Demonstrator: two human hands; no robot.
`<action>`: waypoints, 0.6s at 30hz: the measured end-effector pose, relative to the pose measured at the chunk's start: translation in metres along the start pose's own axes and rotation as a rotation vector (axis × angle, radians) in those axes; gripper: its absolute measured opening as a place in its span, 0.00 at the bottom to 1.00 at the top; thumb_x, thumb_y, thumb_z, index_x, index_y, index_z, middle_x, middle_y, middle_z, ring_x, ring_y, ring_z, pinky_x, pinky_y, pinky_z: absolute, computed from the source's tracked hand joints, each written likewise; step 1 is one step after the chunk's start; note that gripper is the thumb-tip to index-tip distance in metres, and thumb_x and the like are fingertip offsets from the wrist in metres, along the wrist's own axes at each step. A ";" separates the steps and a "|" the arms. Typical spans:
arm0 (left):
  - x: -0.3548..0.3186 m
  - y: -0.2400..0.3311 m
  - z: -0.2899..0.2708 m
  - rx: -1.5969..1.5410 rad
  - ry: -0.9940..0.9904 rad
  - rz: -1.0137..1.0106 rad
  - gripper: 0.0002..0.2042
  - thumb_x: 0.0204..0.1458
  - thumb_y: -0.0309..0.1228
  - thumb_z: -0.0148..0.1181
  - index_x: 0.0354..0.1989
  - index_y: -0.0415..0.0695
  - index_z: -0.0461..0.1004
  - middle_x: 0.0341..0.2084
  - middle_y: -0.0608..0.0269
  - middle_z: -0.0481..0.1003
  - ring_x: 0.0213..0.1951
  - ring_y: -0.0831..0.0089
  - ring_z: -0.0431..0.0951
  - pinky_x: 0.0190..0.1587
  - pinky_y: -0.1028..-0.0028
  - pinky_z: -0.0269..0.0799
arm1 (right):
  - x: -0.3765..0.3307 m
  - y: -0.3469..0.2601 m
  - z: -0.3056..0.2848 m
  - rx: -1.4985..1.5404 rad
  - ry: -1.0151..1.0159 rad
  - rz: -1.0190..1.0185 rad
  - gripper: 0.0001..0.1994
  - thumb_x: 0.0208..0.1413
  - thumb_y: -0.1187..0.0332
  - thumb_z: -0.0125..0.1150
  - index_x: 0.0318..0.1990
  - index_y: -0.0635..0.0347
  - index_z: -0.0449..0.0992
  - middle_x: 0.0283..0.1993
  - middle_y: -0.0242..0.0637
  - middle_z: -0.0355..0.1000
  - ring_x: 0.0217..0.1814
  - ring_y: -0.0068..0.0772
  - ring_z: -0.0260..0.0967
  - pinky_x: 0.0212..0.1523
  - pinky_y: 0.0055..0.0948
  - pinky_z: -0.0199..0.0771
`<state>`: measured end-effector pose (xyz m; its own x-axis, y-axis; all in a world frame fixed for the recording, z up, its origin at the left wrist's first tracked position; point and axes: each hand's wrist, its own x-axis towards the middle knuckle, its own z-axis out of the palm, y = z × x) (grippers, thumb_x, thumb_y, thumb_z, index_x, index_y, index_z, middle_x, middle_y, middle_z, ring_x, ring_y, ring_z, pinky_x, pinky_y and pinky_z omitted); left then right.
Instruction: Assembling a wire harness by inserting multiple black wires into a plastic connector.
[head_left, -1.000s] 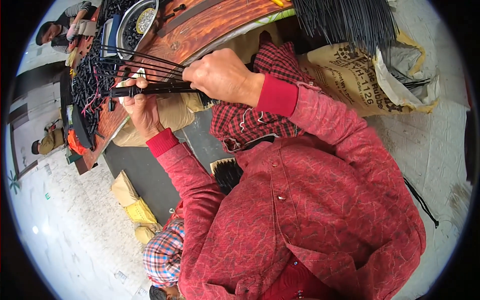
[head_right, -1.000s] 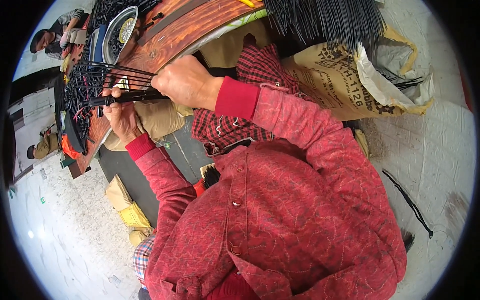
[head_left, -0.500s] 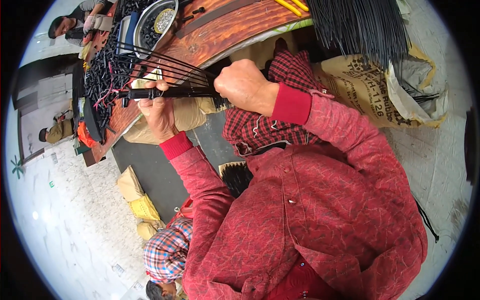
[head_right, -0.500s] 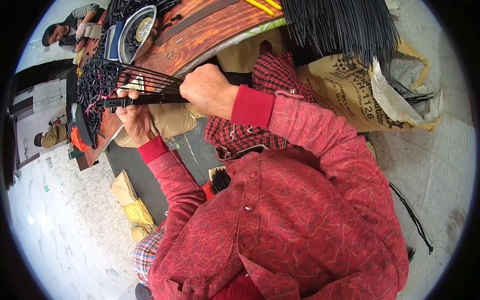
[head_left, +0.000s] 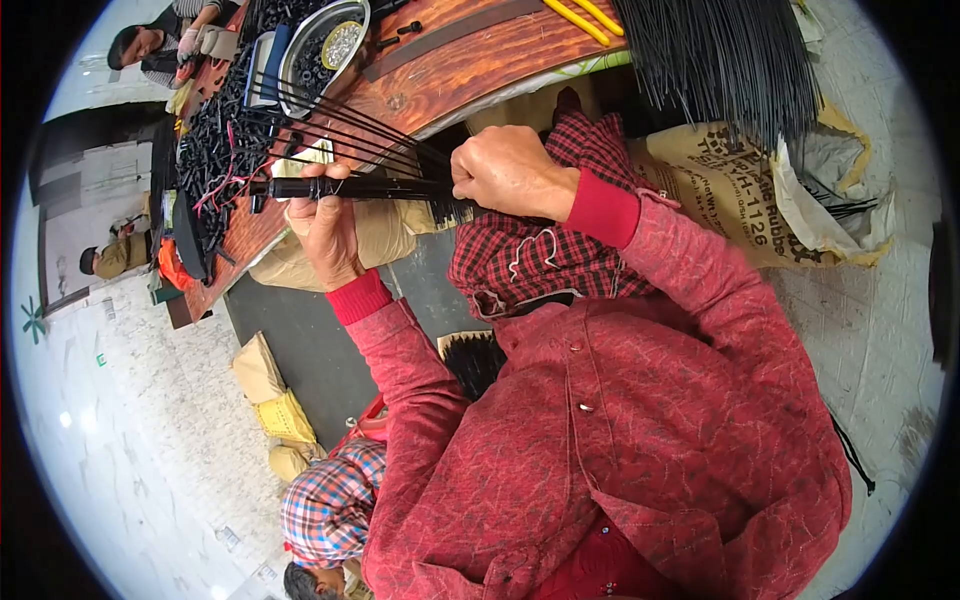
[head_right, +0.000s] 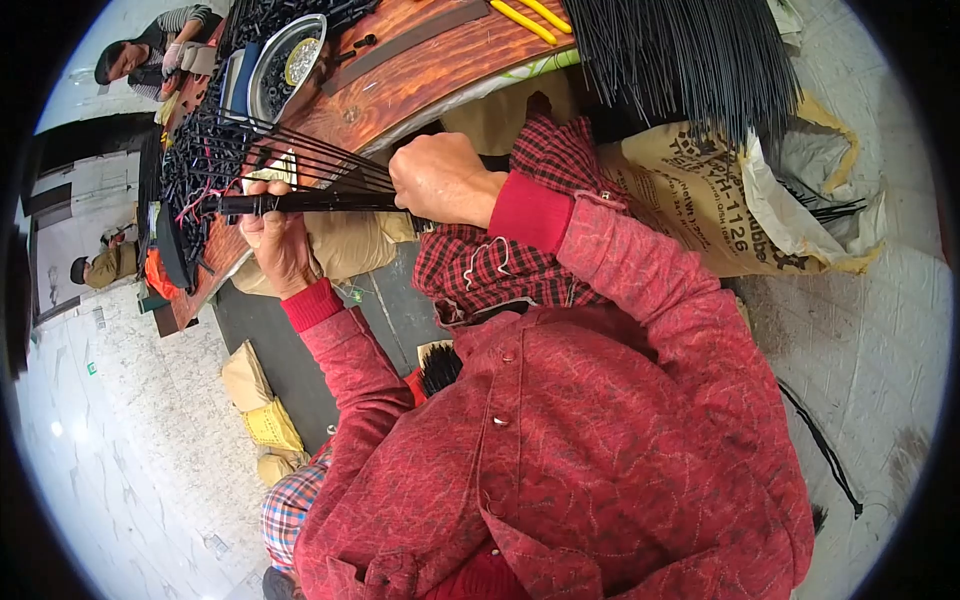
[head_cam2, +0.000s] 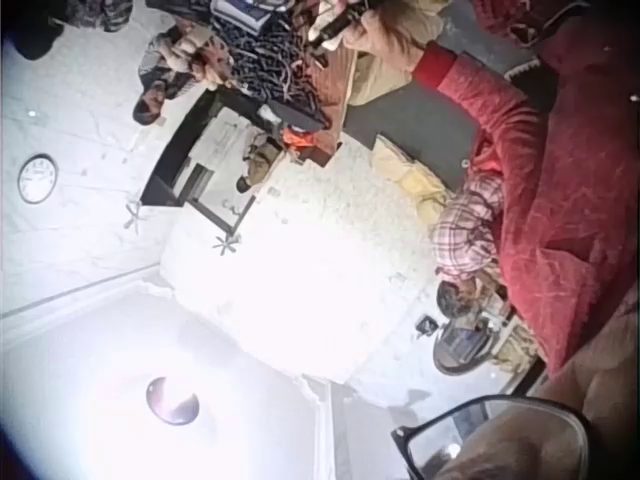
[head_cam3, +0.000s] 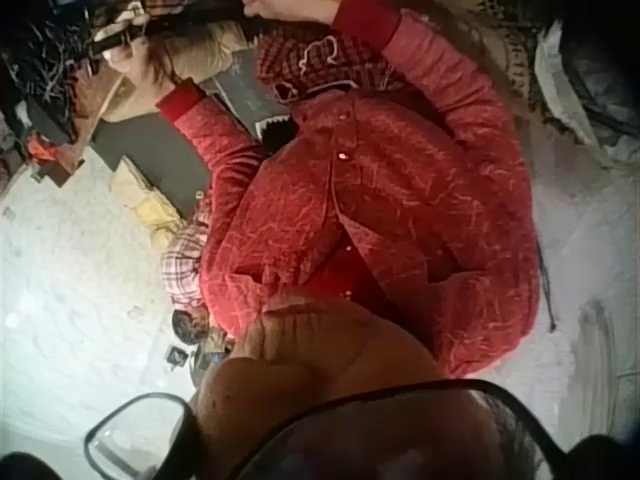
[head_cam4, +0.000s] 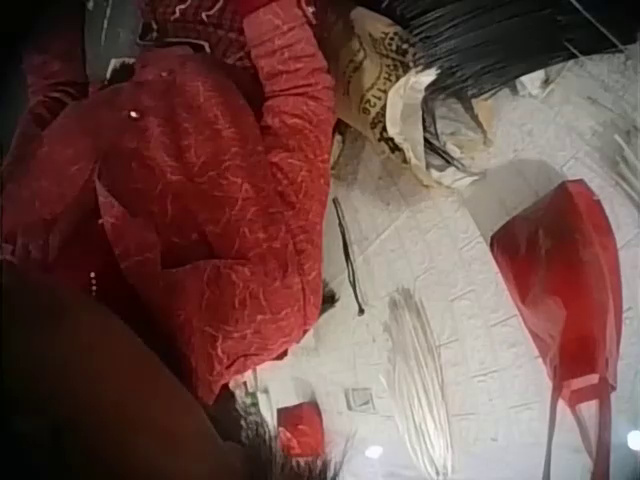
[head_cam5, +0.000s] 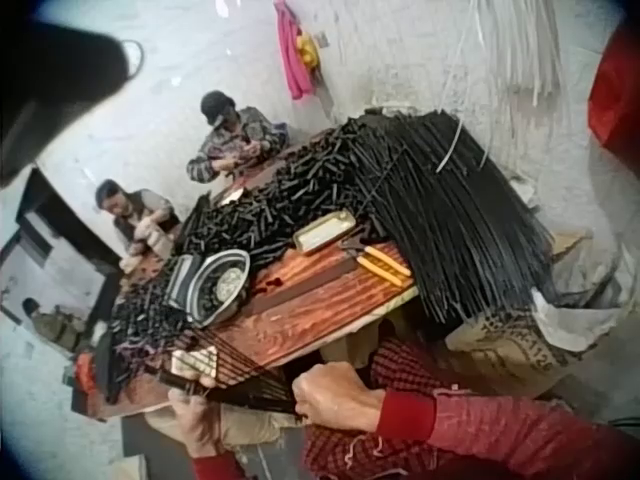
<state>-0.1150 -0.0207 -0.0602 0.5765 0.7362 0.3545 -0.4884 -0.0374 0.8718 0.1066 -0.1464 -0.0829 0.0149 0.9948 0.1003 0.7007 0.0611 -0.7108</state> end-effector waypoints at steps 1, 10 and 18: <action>0.000 -0.001 -0.002 0.000 -0.001 -0.002 0.22 0.48 0.25 0.66 0.52 0.40 0.69 0.42 0.56 0.75 0.47 0.66 0.74 0.55 0.67 0.65 | -0.001 0.000 0.000 0.001 0.001 0.002 0.06 0.38 0.66 0.66 0.23 0.57 0.79 0.24 0.43 0.75 0.30 0.46 0.75 0.31 0.41 0.73; -0.004 0.000 0.004 0.060 0.043 0.008 0.21 0.50 0.26 0.64 0.52 0.37 0.68 0.40 0.58 0.73 0.45 0.70 0.71 0.54 0.70 0.64 | -0.009 0.010 0.007 0.255 0.081 0.053 0.05 0.44 0.66 0.60 0.28 0.52 0.81 0.26 0.39 0.77 0.32 0.43 0.76 0.34 0.40 0.74; -0.006 0.014 0.020 0.104 0.221 0.100 0.18 0.52 0.25 0.62 0.50 0.38 0.67 0.40 0.59 0.72 0.44 0.72 0.71 0.51 0.71 0.67 | -0.005 0.016 0.021 0.211 0.165 -0.114 0.08 0.43 0.65 0.64 0.32 0.53 0.80 0.27 0.38 0.76 0.33 0.42 0.75 0.34 0.41 0.72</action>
<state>-0.1122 -0.0391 -0.0428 0.3663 0.8546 0.3680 -0.4594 -0.1779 0.8703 0.1025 -0.1487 -0.1094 0.0726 0.9551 0.2872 0.5410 0.2041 -0.8159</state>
